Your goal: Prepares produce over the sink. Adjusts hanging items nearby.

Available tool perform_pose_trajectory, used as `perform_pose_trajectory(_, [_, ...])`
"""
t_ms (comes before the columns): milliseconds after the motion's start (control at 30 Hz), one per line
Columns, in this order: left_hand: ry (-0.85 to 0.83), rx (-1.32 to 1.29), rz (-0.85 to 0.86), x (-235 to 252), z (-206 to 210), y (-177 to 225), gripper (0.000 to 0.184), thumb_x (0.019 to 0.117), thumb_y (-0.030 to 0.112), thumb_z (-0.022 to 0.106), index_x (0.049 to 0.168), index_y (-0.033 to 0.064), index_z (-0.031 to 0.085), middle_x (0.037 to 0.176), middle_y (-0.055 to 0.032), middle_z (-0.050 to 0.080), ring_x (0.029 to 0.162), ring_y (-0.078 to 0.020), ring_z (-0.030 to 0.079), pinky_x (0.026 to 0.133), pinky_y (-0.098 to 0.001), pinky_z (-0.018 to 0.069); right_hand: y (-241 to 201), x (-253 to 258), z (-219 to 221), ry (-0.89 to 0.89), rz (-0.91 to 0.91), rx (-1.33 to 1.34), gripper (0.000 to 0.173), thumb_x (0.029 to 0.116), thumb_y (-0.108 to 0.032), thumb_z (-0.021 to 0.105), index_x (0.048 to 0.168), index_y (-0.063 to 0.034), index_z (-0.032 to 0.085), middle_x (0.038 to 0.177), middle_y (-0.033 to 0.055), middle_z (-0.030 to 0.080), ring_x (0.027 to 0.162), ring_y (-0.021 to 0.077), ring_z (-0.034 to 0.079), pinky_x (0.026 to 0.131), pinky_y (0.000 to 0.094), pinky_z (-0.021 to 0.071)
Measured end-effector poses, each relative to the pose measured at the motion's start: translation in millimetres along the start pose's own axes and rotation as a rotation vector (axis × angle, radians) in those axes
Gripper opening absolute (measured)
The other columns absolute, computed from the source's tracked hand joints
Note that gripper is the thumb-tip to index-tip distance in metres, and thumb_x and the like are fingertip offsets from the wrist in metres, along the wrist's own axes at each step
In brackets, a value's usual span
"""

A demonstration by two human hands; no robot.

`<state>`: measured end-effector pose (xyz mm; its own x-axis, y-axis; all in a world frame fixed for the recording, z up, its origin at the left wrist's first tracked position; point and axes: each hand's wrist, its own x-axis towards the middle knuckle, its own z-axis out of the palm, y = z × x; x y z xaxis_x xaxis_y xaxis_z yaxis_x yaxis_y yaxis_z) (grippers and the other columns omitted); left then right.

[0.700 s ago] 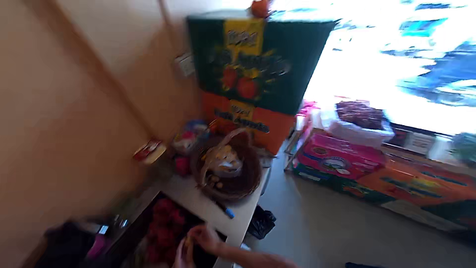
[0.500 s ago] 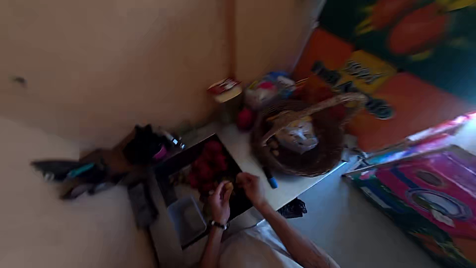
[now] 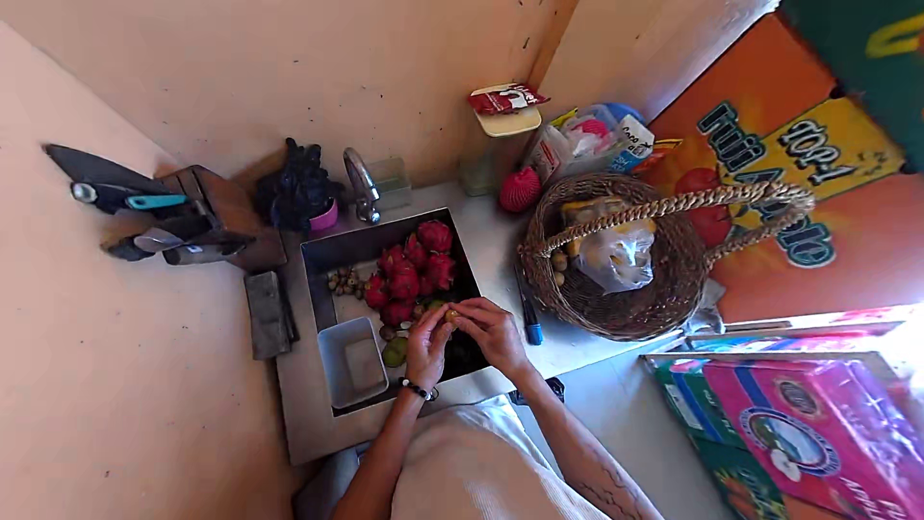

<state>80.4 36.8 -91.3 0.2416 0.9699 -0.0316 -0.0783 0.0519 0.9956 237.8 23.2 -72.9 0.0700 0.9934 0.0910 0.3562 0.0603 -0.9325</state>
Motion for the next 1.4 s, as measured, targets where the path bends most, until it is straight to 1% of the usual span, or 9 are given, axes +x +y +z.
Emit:
perform_pose_trajectory(133, [0.038, 0.112, -0.075, 2.2, 1.0, -9.6, 0.033, 0.1017, 0.003, 0.053, 0.132, -0.0106, 0.059, 0.13, -0.0237, 0.064, 0.117, -0.0205, 0.066, 0.105, -0.0323, 0.0514, 8.8, 1.0, 17.5, 0.065, -0.007, -0.078, 0.02, 0.0973, -0.017, 0.069, 0.109, -0.0038, 0.079, 0.11, 0.0105, 0.074, 0.1, 0.0112, 0.071, 0.09, 0.025, 0.0593])
perform_pose_trajectory(333, [0.041, 0.288, -0.21, 6.2, 1.6, -33.0, 0.032, 0.1039, 0.009, 0.054, 0.131, -0.0063, 0.063, 0.12, -0.0214, 0.07, 0.111, -0.023, 0.069, 0.104, -0.0364, 0.0517, 35.9, -2.9, 41.2, 0.109, 0.114, -0.134, 0.019, 0.0976, -0.013, 0.066, 0.107, -0.0015, 0.078, 0.102, 0.0124, 0.074, 0.091, 0.0142, 0.071, 0.084, 0.0277, 0.0592])
perform_pose_trajectory(467, [0.068, 0.194, -0.269, 9.2, -0.6, -35.4, 0.031, 0.1037, 0.009, 0.055, 0.129, -0.0066, 0.064, 0.117, -0.0197, 0.071, 0.105, -0.0191, 0.07, 0.099, -0.0335, 0.0539, 40.4, -0.3, 44.2, 0.094, 0.195, -0.1, 0.021, 0.0997, -0.013, 0.063, 0.109, 0.0001, 0.077, 0.099, 0.0128, 0.072, 0.086, 0.0144, 0.071, 0.082, 0.0287, 0.0596])
perform_pose_trajectory(567, [0.144, -0.023, -0.242, 13.7, 1.3, -34.8, 0.028, 0.1021, 0.005, 0.056, 0.126, -0.0074, 0.064, 0.113, -0.0161, 0.072, 0.098, -0.0122, 0.069, 0.093, -0.0282, 0.0556, 39.4, 4.4, 44.5, 0.144, 0.196, -0.003, 0.022, 0.1007, -0.014, 0.063, 0.111, 0.0001, 0.076, 0.101, 0.0115, 0.073, 0.088, 0.0114, 0.071, 0.084, 0.0261, 0.0603])
perform_pose_trajectory(700, [0.213, -0.137, -0.19, 14.6, 3.4, -36.1, 0.026, 0.1001, 0.002, 0.057, 0.123, -0.0079, 0.066, 0.109, -0.0147, 0.073, 0.096, -0.0108, 0.07, 0.091, -0.0266, 0.0561, 36.4, 6.8, 52.9, 0.223, 0.227, 0.129, 0.019, 0.1004, -0.008, 0.062, 0.109, 0.0016, 0.076, 0.1, 0.0106, 0.073, 0.088, 0.011, 0.071, 0.083, 0.0259, 0.0611])
perform_pose_trajectory(900, [0.242, -0.087, -0.166, 12.6, 7.0, -40.0, 0.027, 0.0988, 0.002, 0.059, 0.124, -0.0073, 0.066, 0.116, -0.0175, 0.072, 0.103, -0.0138, 0.07, 0.096, -0.0289, 0.0559, 30.5, 5.9, 60.7, 0.331, 0.412, 0.478, 0.02, 0.103, -0.002, 0.055, 0.111, 0.0077, 0.071, 0.101, 0.0131, 0.074, 0.088, 0.014, 0.072, 0.084, 0.029, 0.0609])
perform_pose_trajectory(1067, [0.243, 0.003, -0.02, 9.3, 6.9, -43.1, 0.028, 0.0969, 0.001, 0.062, 0.122, -0.0078, 0.068, 0.12, -0.0191, 0.071, 0.111, -0.0162, 0.069, 0.101, -0.0295, 0.0535, 18.6, 8.1, 56.8, 0.381, 0.543, 0.691, 0.023, 0.1057, -0.004, 0.051, 0.113, 0.0092, 0.069, 0.104, 0.0153, 0.073, 0.091, 0.0174, 0.071, 0.086, 0.0311, 0.0602])
perform_pose_trajectory(1200, [0.179, -0.064, 0.084, 7.0, -1.0, -42.9, 0.028, 0.0954, -0.003, 0.061, 0.122, -0.0107, 0.066, 0.123, -0.0193, 0.07, 0.114, -0.0162, 0.068, 0.102, -0.0289, 0.0535, 0.6, 15.8, 44.4, 0.393, 0.786, 0.896, 0.023, 0.1075, -0.009, 0.05, 0.118, 0.0046, 0.065, 0.103, 0.0121, 0.072, 0.09, 0.0161, 0.071, 0.083, 0.0292, 0.0596])
perform_pose_trajectory(1400, [0.149, -0.251, -0.02, 4.5, -7.7, -41.3, 0.029, 0.0962, -0.005, 0.055, 0.124, -0.0116, 0.063, 0.119, -0.0152, 0.071, 0.108, -0.0142, 0.068, 0.099, -0.0307, 0.055, -0.6, 18.1, 52.3, 0.45, 0.92, 0.892, 0.021, 0.1067, -0.011, 0.052, 0.118, 0.0025, 0.064, 0.099, 0.0104, 0.07, 0.084, 0.0141, 0.067, 0.077, 0.0281, 0.0576])
